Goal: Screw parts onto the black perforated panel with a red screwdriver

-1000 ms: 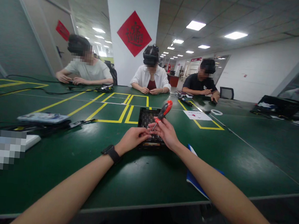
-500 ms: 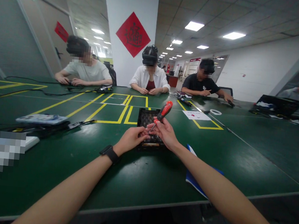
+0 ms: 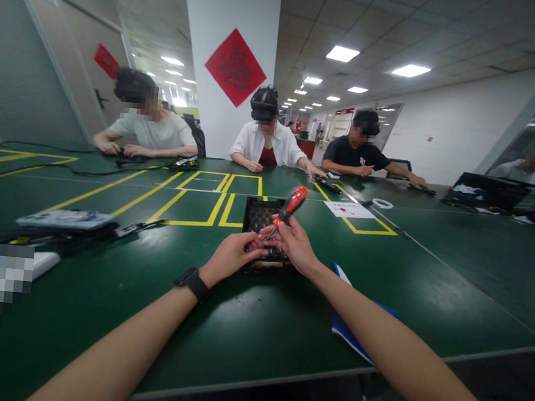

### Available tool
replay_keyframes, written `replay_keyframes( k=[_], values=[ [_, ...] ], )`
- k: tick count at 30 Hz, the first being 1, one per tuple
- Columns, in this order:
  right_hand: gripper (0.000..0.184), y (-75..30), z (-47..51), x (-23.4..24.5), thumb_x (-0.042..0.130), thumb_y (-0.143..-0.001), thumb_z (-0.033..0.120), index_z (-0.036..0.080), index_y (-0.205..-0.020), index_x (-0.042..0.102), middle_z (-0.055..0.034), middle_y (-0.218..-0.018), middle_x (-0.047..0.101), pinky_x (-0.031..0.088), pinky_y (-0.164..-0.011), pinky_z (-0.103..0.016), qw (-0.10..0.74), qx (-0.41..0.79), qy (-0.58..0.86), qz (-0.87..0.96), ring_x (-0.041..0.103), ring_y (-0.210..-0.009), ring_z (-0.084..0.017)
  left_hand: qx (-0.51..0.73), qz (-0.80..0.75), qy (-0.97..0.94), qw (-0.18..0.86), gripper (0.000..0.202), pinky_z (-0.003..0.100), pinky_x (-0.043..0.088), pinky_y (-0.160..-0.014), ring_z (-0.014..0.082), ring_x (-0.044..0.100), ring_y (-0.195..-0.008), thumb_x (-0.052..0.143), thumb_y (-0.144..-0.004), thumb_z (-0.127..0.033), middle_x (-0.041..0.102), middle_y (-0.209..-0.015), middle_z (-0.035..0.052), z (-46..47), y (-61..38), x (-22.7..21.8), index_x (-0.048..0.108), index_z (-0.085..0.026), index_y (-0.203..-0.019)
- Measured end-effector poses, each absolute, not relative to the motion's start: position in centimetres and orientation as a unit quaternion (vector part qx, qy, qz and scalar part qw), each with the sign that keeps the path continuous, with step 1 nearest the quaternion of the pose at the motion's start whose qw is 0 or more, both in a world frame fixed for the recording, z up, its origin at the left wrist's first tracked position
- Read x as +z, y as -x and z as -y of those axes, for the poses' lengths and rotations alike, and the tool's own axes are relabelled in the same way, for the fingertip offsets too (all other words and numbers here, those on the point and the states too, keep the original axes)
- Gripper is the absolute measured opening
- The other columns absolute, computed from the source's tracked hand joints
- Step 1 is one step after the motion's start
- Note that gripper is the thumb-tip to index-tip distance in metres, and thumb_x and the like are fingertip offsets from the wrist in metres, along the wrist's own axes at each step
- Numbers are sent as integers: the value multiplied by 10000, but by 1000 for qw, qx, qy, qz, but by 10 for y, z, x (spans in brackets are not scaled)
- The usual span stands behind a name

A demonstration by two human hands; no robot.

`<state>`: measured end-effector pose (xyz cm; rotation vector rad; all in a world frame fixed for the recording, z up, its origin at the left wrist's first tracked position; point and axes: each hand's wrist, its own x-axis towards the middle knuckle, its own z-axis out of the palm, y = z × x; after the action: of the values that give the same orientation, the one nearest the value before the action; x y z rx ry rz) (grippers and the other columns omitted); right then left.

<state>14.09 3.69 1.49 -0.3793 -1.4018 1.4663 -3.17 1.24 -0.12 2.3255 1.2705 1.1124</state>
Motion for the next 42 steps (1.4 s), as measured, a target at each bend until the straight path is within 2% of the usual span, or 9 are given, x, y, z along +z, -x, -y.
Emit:
replay_keyframes(
  k=[4, 8, 12, 21, 24, 28, 34, 38, 42],
  values=[
    [319, -141, -37, 15, 532, -821, 394, 210, -1070, 459, -36, -843, 660, 542, -691, -292, 517, 610, 162, 578, 653, -751, -135, 383, -439, -804, 118, 279, 216, 375, -564, 107, 490, -570, 553, -783, -429, 598, -660, -4, -14, 33, -2, 607, -155, -785],
    [357, -142, -36, 15, 443, -860, 422, 206, -1145, 443, -55, -855, 667, 538, -685, -322, 504, 626, 157, 574, 653, -770, -157, 376, -431, -813, 112, 233, 227, 396, -624, 124, 537, -634, 537, -806, -364, 644, -739, 23, -16, 36, -4, 649, -164, -847],
    [372, -142, -36, 16, 478, -848, 378, 205, -1174, 435, -54, -852, 669, 536, -694, -328, 498, 624, 158, 581, 647, -753, -152, 370, -425, -817, 121, 239, 224, 394, -623, 124, 544, -631, 522, -819, -348, 653, -740, 28, -15, 36, -3, 668, -167, -878],
    [353, -143, -34, 17, 512, -824, 406, 215, -1117, 465, -36, -828, 651, 539, -675, -305, 513, 599, 166, 591, 635, -744, -138, 374, -443, -804, 134, 310, 206, 359, -537, 100, 491, -542, 580, -751, -456, 609, -638, -3, -14, 32, -2, 643, -154, -782],
    [361, -143, -35, 16, 501, -830, 408, 211, -1130, 459, -45, -835, 657, 539, -676, -307, 509, 602, 164, 593, 636, -738, -139, 366, -445, -808, 122, 292, 208, 358, -543, 101, 488, -545, 565, -769, -437, 603, -636, -4, -16, 33, -3, 645, -158, -795],
    [370, -143, -39, 14, 451, -854, 410, 212, -1168, 448, -56, -849, 664, 538, -672, -320, 511, 613, 159, 581, 640, -740, -147, 359, -433, -822, 93, 237, 223, 381, -609, 117, 522, -616, 538, -804, -371, 637, -724, 19, -16, 35, -2, 660, -170, -834],
    [381, -143, -42, 12, 492, -837, 383, 219, -1178, 442, -48, -854, 663, 535, -675, -312, 515, 611, 166, 577, 643, -751, -147, 365, -418, -827, 93, 245, 228, 397, -643, 126, 545, -661, 478, -845, -328, 643, -754, 37, -14, 34, 2, 652, -157, -822],
    [342, -142, -40, 14, 500, -834, 385, 221, -1131, 460, -41, -846, 654, 534, -679, -312, 515, 606, 165, 583, 642, -750, -145, 366, -424, -821, 112, 254, 221, 398, -620, 119, 535, -638, 495, -831, -365, 628, -719, 21, -12, 33, 4, 634, -156, -797],
    [318, -141, -38, 15, 516, -831, 369, 223, -1108, 461, -37, -845, 648, 535, -683, -306, 512, 602, 160, 591, 638, -746, -138, 375, -429, -807, 155, 292, 215, 399, -585, 112, 520, -601, 583, -755, -440, 609, -672, -3, -13, 32, 2, 596, -148, -763]
  ],
)
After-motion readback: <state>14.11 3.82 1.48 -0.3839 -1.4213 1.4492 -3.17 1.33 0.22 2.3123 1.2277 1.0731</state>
